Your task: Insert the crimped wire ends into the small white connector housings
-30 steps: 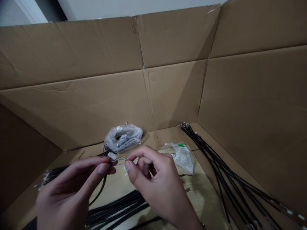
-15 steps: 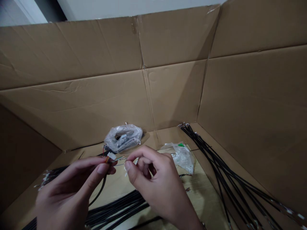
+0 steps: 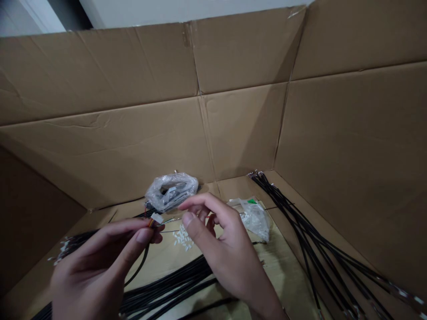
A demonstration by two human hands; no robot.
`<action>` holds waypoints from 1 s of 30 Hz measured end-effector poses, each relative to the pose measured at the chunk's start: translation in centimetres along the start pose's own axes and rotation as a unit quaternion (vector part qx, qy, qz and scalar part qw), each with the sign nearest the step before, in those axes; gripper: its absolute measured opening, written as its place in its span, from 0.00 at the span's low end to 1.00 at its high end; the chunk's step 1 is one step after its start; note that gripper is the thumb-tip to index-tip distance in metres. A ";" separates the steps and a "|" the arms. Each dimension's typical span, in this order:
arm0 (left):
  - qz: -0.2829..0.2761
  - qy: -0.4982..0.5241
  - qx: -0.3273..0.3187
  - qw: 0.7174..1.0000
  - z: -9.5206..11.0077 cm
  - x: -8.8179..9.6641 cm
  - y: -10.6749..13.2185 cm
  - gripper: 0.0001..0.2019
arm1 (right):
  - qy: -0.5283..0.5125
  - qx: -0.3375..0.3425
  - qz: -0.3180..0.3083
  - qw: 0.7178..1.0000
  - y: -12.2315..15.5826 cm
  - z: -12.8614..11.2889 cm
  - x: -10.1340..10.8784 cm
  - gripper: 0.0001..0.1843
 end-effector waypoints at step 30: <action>-0.071 -0.171 -0.166 0.969 0.0 -0.2 0.4 0.13 | -0.017 0.053 -0.006 0.998 -1.0 0.7 -1.0 0.03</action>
Point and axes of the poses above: each hand's wrist, its own y-axis away from the middle knuckle, its own x-axis out of the back of the hand, z = x × y, the point moved 1 cm from there along -y, towards the middle knuckle, and after that the axes turned 12 degrees about -z, right-handed, at the moved point
